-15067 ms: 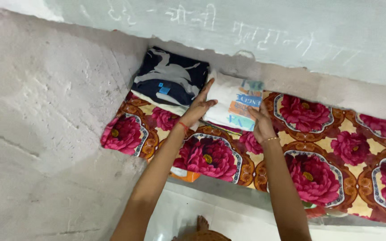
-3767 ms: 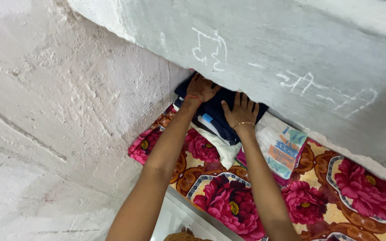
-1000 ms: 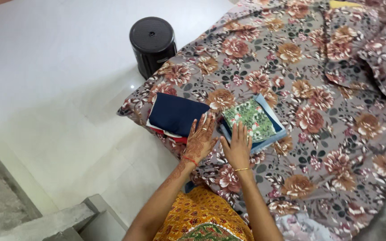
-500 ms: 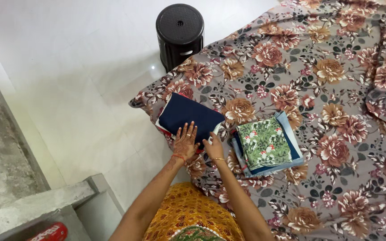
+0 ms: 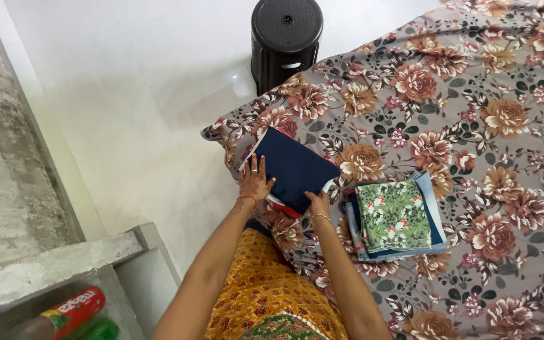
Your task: The person picks up several folded items of clothing one by one from a bed, including a white shirt, a black garment, a pink cloth, and a blue patterned top, and places them onto a storage shelf.
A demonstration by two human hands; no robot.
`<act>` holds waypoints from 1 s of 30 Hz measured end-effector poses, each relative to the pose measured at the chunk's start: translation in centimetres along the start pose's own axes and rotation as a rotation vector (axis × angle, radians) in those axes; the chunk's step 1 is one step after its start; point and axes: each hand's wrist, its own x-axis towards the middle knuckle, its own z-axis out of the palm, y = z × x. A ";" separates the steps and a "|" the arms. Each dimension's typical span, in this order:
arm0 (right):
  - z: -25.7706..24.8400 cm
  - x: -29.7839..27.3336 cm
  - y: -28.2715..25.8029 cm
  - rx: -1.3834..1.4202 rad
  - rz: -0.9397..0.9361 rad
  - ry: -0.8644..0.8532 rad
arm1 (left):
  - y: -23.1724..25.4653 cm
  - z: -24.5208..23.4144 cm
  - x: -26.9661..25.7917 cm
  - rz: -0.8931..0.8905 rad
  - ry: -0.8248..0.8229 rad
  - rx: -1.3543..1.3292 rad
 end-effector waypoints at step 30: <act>-0.2 1.0 -4.4 0.427 0.420 -0.107 | -5.6 -2.6 14.3 -0.154 -0.446 -0.585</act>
